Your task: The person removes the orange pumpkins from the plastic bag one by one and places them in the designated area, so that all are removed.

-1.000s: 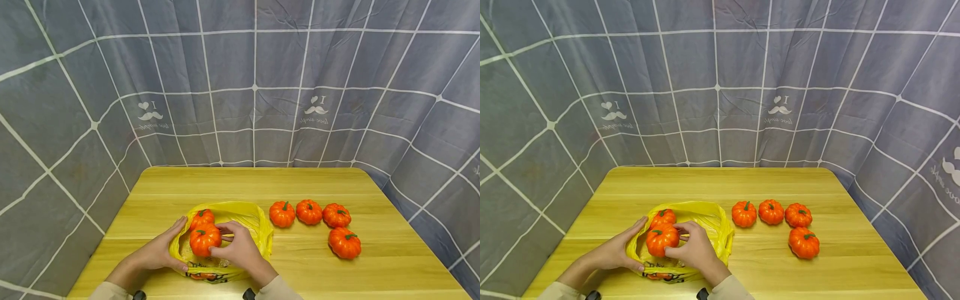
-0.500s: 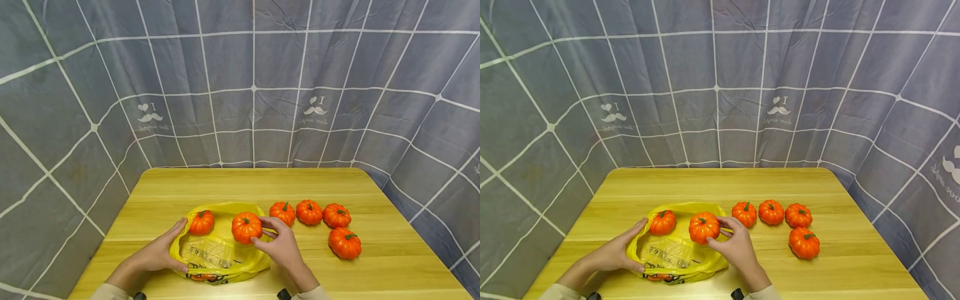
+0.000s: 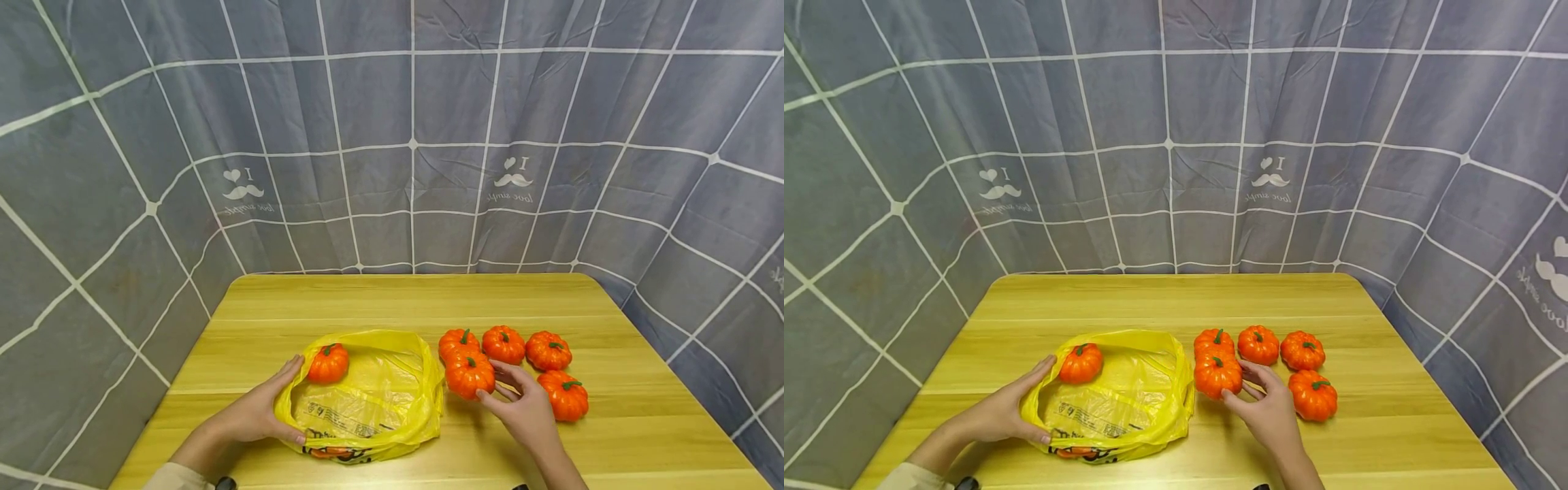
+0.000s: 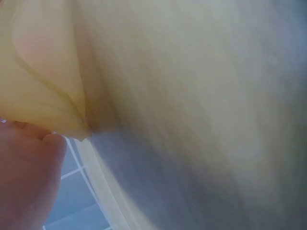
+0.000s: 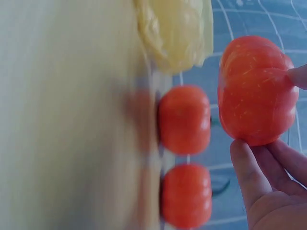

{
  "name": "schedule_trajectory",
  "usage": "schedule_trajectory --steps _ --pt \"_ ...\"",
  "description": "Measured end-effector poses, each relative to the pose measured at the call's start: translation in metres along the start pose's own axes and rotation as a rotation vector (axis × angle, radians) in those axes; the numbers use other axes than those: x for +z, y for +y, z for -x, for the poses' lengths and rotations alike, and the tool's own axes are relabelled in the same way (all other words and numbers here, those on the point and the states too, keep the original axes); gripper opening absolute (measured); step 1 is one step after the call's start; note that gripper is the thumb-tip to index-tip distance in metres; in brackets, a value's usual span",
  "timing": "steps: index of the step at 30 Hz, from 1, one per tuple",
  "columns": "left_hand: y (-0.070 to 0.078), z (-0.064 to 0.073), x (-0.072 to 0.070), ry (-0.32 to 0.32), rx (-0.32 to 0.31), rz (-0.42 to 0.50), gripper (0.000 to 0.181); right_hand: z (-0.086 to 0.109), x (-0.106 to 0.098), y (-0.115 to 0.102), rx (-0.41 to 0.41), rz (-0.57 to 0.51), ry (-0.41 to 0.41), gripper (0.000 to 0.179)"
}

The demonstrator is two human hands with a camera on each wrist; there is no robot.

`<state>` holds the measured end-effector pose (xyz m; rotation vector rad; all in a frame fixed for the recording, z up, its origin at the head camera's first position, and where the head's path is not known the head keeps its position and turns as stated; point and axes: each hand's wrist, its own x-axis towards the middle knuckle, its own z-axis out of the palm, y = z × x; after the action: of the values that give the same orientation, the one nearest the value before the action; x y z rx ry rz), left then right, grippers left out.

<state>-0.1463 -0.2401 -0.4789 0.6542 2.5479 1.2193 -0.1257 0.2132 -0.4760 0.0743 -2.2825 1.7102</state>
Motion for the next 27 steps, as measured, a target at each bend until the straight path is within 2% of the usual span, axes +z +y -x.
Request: schedule_trajectory --steps 9,13,19,23,27 --pt "-0.001 0.0 -0.001 0.0 -0.002 0.0 0.13 0.012 -0.033 0.014 0.104 0.068 0.074 0.06" --pt "0.0 0.0 -0.002 0.002 -0.01 0.001 0.129 0.016 -0.039 0.017 0.159 0.105 0.09 0.063" --pt "0.001 0.0 -0.002 0.007 -0.008 -0.004 0.129 0.019 -0.045 0.019 0.179 0.132 0.125 0.063" --pt "0.001 0.001 -0.001 0.011 -0.009 -0.005 0.128 0.019 -0.047 0.017 0.195 0.216 0.109 0.065" --pt "0.001 0.001 -0.001 0.007 -0.015 -0.002 0.128 0.02 -0.048 0.018 0.226 0.293 0.054 0.069"
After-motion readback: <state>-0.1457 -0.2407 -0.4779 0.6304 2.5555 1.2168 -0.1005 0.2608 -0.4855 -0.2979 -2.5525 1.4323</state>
